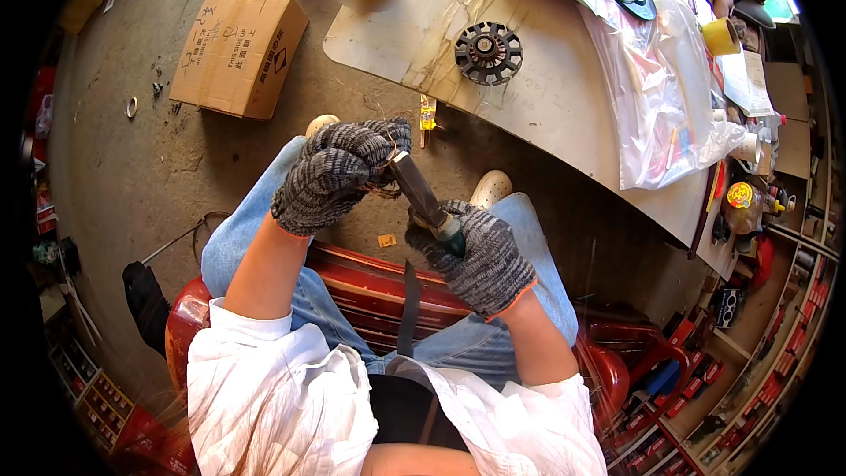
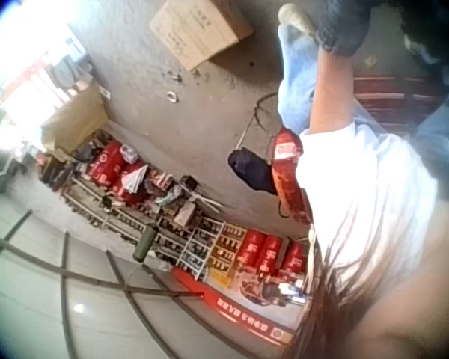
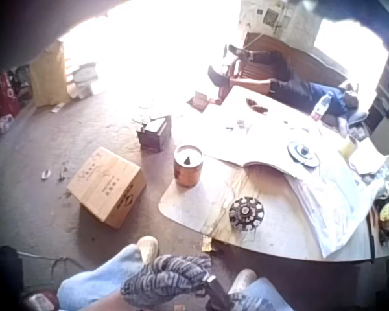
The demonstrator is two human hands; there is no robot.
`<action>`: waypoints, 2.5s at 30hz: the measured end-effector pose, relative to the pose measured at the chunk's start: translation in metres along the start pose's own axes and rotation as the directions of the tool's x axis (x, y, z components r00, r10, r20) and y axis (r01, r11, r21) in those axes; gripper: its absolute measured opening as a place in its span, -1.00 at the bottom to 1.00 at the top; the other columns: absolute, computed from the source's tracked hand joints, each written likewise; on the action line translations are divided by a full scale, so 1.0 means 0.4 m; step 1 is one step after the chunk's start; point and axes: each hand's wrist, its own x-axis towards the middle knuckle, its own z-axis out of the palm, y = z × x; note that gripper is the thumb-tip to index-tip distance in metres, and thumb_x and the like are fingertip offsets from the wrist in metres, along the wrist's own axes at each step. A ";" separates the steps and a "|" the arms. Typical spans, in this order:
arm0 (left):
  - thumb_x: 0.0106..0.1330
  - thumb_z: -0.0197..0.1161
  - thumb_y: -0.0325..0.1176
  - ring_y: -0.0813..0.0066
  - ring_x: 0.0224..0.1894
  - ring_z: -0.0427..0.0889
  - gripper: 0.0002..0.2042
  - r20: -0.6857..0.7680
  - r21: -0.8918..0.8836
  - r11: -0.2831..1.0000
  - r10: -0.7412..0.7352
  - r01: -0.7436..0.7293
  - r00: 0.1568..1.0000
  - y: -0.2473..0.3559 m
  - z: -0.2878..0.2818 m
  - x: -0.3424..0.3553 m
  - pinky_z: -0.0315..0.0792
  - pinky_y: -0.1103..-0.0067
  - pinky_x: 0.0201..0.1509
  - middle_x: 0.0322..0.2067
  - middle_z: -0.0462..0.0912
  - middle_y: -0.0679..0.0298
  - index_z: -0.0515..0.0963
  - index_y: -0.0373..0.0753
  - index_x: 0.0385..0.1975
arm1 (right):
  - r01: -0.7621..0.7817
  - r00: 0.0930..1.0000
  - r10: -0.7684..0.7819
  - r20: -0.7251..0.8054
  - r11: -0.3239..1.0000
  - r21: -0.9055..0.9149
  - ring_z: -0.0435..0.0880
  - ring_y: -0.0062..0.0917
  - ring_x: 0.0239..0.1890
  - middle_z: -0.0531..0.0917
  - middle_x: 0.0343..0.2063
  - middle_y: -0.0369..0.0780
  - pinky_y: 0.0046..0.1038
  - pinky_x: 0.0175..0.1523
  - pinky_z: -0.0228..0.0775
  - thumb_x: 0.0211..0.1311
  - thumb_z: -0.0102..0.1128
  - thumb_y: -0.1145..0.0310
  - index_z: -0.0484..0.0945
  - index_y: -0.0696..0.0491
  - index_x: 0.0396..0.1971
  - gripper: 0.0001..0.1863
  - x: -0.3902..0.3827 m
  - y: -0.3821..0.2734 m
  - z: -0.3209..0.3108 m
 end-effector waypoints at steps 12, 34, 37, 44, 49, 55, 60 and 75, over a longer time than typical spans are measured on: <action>0.09 0.15 -0.57 0.28 -0.23 0.56 -0.81 0.016 -0.228 0.936 -0.270 0.267 0.963 0.007 0.000 0.000 0.40 0.41 -0.01 -0.31 0.57 0.14 0.49 -0.33 -0.26 | -0.006 1.000 0.006 0.006 1.000 -0.010 0.60 -0.41 -0.45 0.61 -0.49 -0.15 -0.47 -0.30 0.42 0.06 0.26 0.27 0.55 0.08 -0.29 -0.75 -0.001 -0.006 -0.001; 0.17 0.13 -0.31 0.27 0.03 0.45 -0.73 -0.004 -0.494 0.844 -0.241 0.208 0.971 0.008 -0.006 0.001 0.19 0.39 0.22 -0.18 0.57 0.16 0.56 -0.37 -0.24 | -0.082 0.996 0.084 -0.040 0.996 0.041 0.61 -0.31 -0.44 0.62 -0.46 -0.10 -0.42 -0.32 0.42 0.04 0.26 0.31 0.56 0.10 -0.31 -0.76 -0.005 -0.002 0.008; 0.14 0.15 -0.33 0.29 -0.11 0.46 -0.76 -0.059 -0.362 0.923 -0.165 0.133 0.985 0.011 -0.004 0.010 0.25 0.43 0.06 -0.27 0.54 0.15 0.52 -0.37 -0.28 | -0.012 0.985 -0.019 -0.173 0.985 -0.172 0.59 -0.24 -0.47 0.59 -0.52 -0.08 -0.36 -0.36 0.40 0.03 0.24 0.33 0.55 0.09 -0.35 -0.80 -0.005 0.007 0.019; 0.13 0.13 -0.45 0.22 -0.36 0.45 -0.86 -0.146 -0.247 0.924 -0.334 0.293 0.931 -0.002 0.032 0.005 0.38 0.51 -0.23 -0.42 0.47 0.14 0.47 -0.35 -0.35 | 0.035 0.893 -0.294 -0.341 0.801 -0.597 0.54 -0.18 -0.53 0.53 -0.59 -0.08 -0.27 -0.40 0.38 0.01 0.19 0.28 0.53 0.08 -0.40 -0.80 0.028 0.113 0.043; 0.16 0.14 -0.41 0.42 -0.36 0.49 -0.81 -0.180 -0.351 0.887 -0.379 0.300 0.908 -0.010 0.034 -0.007 0.41 0.58 -0.22 -0.39 0.52 0.22 0.49 -0.36 -0.28 | -0.069 0.981 0.023 -0.194 0.970 -0.234 0.60 -0.35 -0.51 0.61 -0.46 -0.15 -0.45 -0.42 0.41 0.07 0.22 0.27 0.51 0.15 -0.30 -0.72 0.031 0.090 0.036; 0.18 0.17 -0.32 0.56 -0.27 0.54 -0.68 -0.075 -0.592 0.712 -0.515 0.377 0.854 0.024 0.023 0.013 0.44 0.62 -0.13 -0.27 0.58 0.28 0.47 -0.37 -0.11 | -0.398 0.914 0.273 0.301 0.752 0.526 0.57 -0.69 -0.47 0.62 -0.47 -0.30 -0.64 -0.42 0.38 0.15 0.14 0.39 0.50 0.10 -0.12 -0.72 0.012 -0.007 0.005; 0.20 0.14 -0.36 0.56 -0.24 0.54 -0.72 -0.025 -0.748 0.574 -0.526 0.333 0.850 -0.006 0.029 -0.010 0.45 0.61 -0.13 -0.25 0.57 0.27 0.49 -0.37 -0.14 | -0.349 0.908 0.231 0.349 0.877 0.328 0.53 -0.72 -0.52 0.62 -0.47 -0.31 -0.64 -0.44 0.38 0.12 0.20 0.32 0.52 0.06 -0.12 -0.69 0.027 0.007 -0.002; 0.17 0.13 -0.36 0.53 -0.17 0.52 -0.71 -0.015 -0.678 0.638 -0.507 0.364 0.862 -0.007 0.023 -0.005 0.43 0.60 -0.06 -0.21 0.57 0.22 0.50 -0.40 -0.17 | -0.349 0.928 0.262 0.266 0.864 0.364 0.53 -0.74 -0.53 0.62 -0.46 -0.33 -0.65 -0.39 0.40 0.09 0.23 0.37 0.53 0.09 -0.15 -0.70 0.019 0.008 0.003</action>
